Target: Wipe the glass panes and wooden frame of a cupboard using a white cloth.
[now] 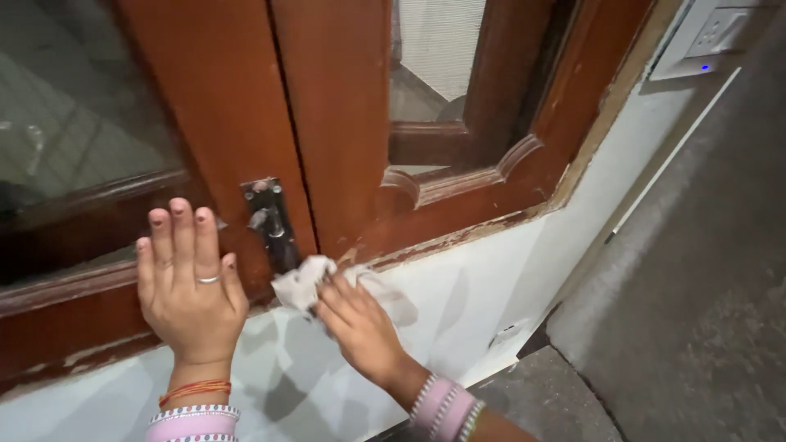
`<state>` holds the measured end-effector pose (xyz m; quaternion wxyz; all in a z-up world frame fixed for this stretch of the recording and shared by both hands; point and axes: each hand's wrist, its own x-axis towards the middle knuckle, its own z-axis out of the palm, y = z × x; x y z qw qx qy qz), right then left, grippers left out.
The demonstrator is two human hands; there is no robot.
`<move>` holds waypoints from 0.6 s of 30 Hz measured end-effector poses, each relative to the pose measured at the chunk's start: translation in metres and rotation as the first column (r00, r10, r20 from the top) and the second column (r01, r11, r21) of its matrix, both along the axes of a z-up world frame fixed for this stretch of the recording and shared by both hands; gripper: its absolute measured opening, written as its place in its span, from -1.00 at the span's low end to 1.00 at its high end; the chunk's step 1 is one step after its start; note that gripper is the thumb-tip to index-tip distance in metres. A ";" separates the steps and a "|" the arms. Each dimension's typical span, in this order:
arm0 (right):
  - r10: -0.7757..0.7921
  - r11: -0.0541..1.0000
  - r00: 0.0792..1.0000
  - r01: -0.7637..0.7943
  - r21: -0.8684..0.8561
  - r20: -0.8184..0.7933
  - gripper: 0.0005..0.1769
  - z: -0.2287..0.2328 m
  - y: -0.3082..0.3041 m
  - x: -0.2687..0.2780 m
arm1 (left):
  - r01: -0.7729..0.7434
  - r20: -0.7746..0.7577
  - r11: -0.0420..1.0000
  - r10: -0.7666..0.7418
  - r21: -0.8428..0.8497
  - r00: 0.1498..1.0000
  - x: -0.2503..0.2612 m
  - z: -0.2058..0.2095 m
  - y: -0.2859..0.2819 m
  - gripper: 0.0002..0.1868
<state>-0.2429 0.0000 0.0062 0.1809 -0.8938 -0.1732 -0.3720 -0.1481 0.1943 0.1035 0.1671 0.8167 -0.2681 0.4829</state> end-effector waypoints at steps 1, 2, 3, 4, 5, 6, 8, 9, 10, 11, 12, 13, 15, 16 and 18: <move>0.004 1.000 1.000 -0.004 0.000 0.001 -0.59 -0.004 0.003 -0.007 | -0.004 0.001 1.000 0.004 0.000 1.000 -0.004 0.004 0.002 -0.45; 0.058 0.998 0.997 -0.058 -0.004 0.050 -0.56 -0.007 0.005 -0.015 | 0.018 0.003 1.000 -0.018 0.004 1.000 -0.008 0.007 0.005 -0.47; 0.112 0.994 0.989 -0.112 -0.011 0.101 -0.54 -0.011 0.008 -0.021 | 0.040 0.008 0.999 -0.040 0.008 0.999 -0.011 0.011 0.008 -0.48; 0.118 0.993 0.988 -0.117 -0.011 0.104 -0.54 0.014 0.017 -0.027 | 0.034 0.010 0.999 -0.034 0.008 0.999 -0.011 0.013 0.011 -0.48; 0.154 0.988 0.977 -0.152 -0.021 0.148 -0.56 0.038 0.026 -0.033 | 0.057 -0.005 0.998 -0.057 0.017 0.998 -0.012 0.014 0.014 -0.47; 0.190 0.982 0.963 -0.187 -0.033 0.191 -0.58 0.063 0.035 -0.040 | 0.079 -0.021 0.997 -0.079 0.025 0.997 -0.013 0.015 0.018 -0.45; 0.114 0.994 0.964 -0.110 -0.029 0.242 -0.56 0.116 0.057 -0.021 | 0.035 -0.075 0.998 -0.031 0.061 0.997 -0.002 -0.005 0.027 -0.40; 0.028 1.000 0.955 -0.023 -0.021 0.294 -0.53 0.143 0.068 -0.011 | 0.003 -0.125 0.995 0.010 0.097 0.992 0.005 -0.015 0.032 -0.35; 0.036 0.999 0.954 -0.031 -0.022 0.297 -0.53 0.153 0.075 -0.001 | -0.006 -0.122 0.995 0.018 0.096 0.992 0.001 -0.017 0.037 -0.35; -0.020 1.000 0.946 0.027 -0.015 0.324 -0.50 0.163 0.083 0.009 | -0.083 -0.151 0.992 0.096 0.091 0.984 -0.003 -0.018 0.042 -0.24; -0.077 0.996 0.933 0.085 -0.007 0.351 -0.46 0.173 0.091 0.019 | -0.160 -0.180 0.983 0.174 0.089 0.968 -0.006 -0.020 0.047 -0.10; -0.069 0.997 0.933 0.076 -0.006 0.354 -0.46 0.169 0.093 0.023 | -0.169 -0.176 0.982 0.182 0.089 0.967 -0.011 -0.018 0.056 -0.10; -0.079 0.982 0.927 0.136 -0.130 0.367 -0.42 0.158 0.098 0.033 | -0.299 -0.233 0.954 0.283 -0.037 0.930 -0.021 -0.014 0.073 0.23; -0.073 0.983 0.928 0.129 -0.131 0.366 -0.42 0.147 0.099 0.030 | -0.305 -0.235 0.952 0.289 -0.036 0.928 -0.020 -0.015 0.081 0.23; -0.036 0.989 0.942 0.081 -0.124 0.334 -0.50 0.127 0.104 0.027 | -0.376 -0.313 0.925 0.342 -0.052 0.886 -0.019 -0.017 0.099 0.43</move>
